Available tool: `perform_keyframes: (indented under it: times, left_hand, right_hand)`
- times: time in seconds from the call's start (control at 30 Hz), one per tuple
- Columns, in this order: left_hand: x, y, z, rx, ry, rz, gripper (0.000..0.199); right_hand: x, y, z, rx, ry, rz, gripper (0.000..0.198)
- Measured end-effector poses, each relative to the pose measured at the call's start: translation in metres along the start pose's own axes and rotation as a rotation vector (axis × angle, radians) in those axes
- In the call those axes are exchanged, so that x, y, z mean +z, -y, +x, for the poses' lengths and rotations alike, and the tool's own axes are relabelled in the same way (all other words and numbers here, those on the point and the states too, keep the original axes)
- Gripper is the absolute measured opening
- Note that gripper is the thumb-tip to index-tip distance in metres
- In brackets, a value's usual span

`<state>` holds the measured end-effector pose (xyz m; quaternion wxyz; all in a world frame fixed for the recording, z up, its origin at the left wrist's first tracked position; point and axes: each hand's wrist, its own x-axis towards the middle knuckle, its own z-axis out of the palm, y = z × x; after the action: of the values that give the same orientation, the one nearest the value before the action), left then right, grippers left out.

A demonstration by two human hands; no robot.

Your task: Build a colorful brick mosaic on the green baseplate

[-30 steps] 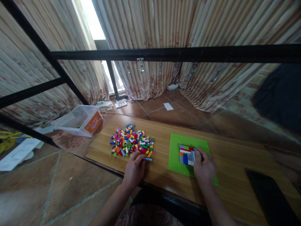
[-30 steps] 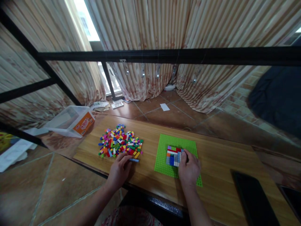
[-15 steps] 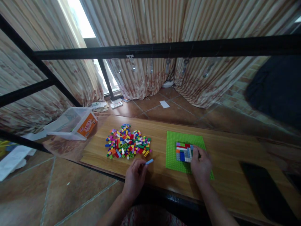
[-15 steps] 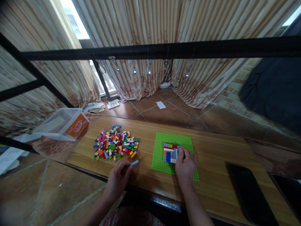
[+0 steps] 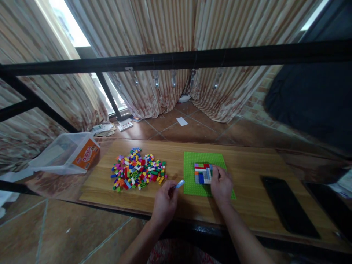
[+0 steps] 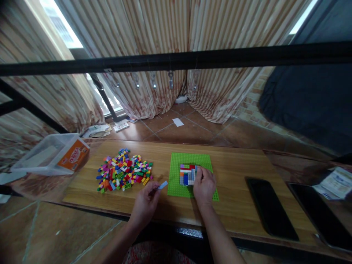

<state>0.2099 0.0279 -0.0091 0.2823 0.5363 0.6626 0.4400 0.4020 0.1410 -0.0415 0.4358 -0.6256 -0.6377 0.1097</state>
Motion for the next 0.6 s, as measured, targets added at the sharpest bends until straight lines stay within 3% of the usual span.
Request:
perform_keyframes:
  times: [0.3, 0.6]
  left_hand:
    - [-0.004, 0.000, 0.002, 0.027, 0.036, 0.102, 0.018]
    - [-0.046, 0.025, -0.018, 0.083, -0.048, 0.351, 0.019]
  right_hand:
    - [0.000, -0.003, 0.000, -0.023, -0.001, -0.017, 0.053]
    - [-0.001, -0.008, -0.002, -0.053, -0.004, -0.026, 0.051]
